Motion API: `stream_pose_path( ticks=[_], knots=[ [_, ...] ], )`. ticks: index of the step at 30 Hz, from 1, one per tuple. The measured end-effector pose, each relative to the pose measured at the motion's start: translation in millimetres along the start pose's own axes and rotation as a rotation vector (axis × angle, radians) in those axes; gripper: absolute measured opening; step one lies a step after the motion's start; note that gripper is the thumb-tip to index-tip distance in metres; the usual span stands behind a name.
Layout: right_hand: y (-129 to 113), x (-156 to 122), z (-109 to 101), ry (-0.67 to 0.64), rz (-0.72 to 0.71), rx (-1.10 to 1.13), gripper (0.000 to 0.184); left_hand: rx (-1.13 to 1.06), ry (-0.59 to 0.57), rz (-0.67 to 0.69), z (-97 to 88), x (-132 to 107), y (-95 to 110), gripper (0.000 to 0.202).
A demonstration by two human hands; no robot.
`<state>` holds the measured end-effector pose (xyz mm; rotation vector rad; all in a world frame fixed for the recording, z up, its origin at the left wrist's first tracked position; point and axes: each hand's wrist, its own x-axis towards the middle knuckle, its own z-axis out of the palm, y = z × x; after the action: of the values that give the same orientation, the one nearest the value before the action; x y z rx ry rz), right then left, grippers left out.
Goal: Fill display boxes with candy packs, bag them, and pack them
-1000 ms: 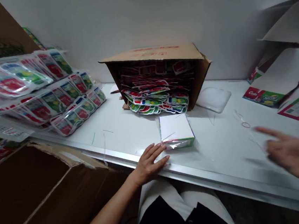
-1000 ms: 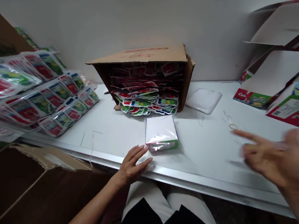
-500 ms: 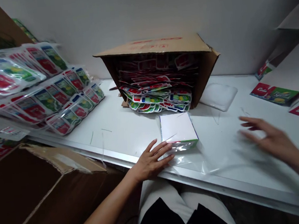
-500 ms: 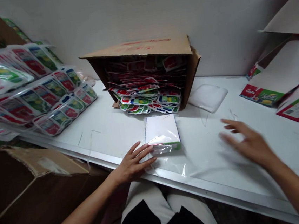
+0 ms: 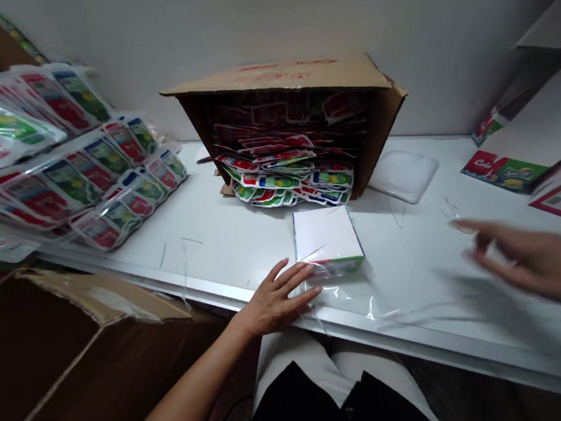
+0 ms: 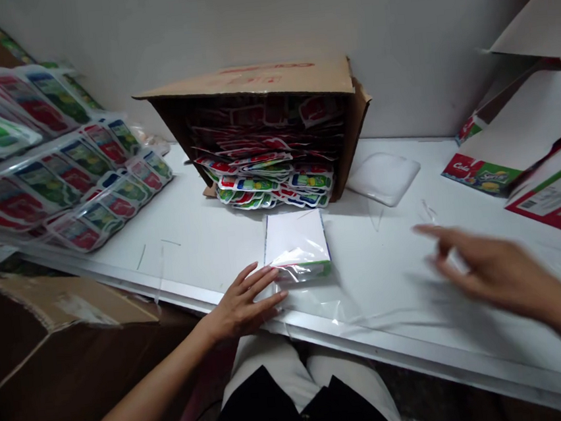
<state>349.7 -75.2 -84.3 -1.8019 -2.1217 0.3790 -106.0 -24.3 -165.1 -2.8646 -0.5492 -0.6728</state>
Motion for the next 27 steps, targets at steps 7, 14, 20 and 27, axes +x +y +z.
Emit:
stream_pose_path(
  ticks=[7,14,20,27],
  knots=[
    [-10.8,-2.5,51.2,-0.485,-0.235,0.041,0.037,0.019,0.068,0.0,4.0,1.5,0.1,0.048],
    [123.8,16.4,11.2,0.121,0.018,-0.446,0.058,0.067,0.027,0.015,9.8,0.5,-2.7,0.056],
    [10.7,20.7,66.7,0.069,-0.382,-0.607,0.04,0.1,-0.016,0.117,3.9,4.1,-7.7,0.043],
    [-44.3,45.9,103.2,0.143,-0.934,-0.306,0.054,0.013,-0.005,0.103,0.0,-6.7,-9.0,0.039]
  ],
)
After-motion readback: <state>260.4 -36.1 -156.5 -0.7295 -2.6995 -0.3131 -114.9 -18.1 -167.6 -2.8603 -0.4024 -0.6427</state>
